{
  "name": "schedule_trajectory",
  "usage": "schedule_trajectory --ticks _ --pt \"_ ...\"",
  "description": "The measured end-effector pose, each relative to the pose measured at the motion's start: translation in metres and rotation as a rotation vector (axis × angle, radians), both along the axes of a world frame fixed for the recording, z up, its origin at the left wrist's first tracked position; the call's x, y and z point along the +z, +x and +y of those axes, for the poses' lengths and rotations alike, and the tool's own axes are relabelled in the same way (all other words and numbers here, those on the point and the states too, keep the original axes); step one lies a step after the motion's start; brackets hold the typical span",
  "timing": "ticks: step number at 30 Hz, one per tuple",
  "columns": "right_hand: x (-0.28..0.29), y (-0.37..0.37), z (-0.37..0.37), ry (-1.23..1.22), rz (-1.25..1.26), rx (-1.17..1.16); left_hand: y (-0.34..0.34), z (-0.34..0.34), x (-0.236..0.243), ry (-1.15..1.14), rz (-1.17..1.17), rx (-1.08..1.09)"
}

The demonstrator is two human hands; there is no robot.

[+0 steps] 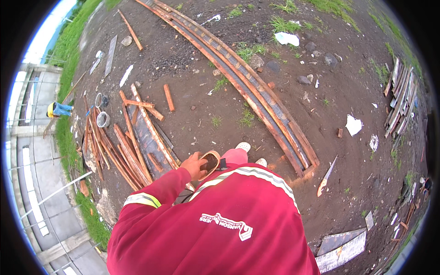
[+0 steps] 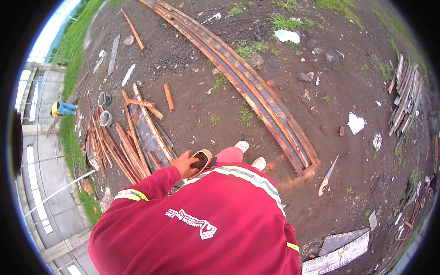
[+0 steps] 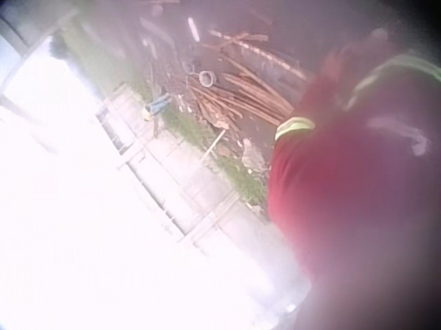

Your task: The person repeatedly hammers nails into wooden frames laid on the ground. They pick up nails from a bucket, position them on the wood, and strike them with a hammer. The person moves between several frames, continuing the same nailing process throughout the clip.

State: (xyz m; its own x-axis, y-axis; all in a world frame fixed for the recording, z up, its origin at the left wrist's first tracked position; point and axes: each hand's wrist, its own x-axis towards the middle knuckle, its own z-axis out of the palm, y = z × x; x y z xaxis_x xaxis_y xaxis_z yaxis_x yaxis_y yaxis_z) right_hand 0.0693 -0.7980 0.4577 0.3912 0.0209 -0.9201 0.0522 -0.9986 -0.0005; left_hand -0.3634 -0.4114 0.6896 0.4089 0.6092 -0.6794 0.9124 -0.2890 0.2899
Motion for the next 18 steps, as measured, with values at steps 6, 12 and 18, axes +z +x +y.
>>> schedule_trajectory --ticks 6,12,18 --pt "0.038 -0.053 -0.003 -0.102 0.008 -0.159 -0.003 0.019 -0.033 0.177 0.023 -0.139" --pt "0.080 -0.085 0.049 -0.007 0.002 -0.406 -0.023 0.046 -0.073 0.323 0.035 -0.291" --pt "0.110 -0.120 0.101 0.224 -0.035 -0.522 -0.034 0.079 -0.086 0.260 -0.154 -0.216"
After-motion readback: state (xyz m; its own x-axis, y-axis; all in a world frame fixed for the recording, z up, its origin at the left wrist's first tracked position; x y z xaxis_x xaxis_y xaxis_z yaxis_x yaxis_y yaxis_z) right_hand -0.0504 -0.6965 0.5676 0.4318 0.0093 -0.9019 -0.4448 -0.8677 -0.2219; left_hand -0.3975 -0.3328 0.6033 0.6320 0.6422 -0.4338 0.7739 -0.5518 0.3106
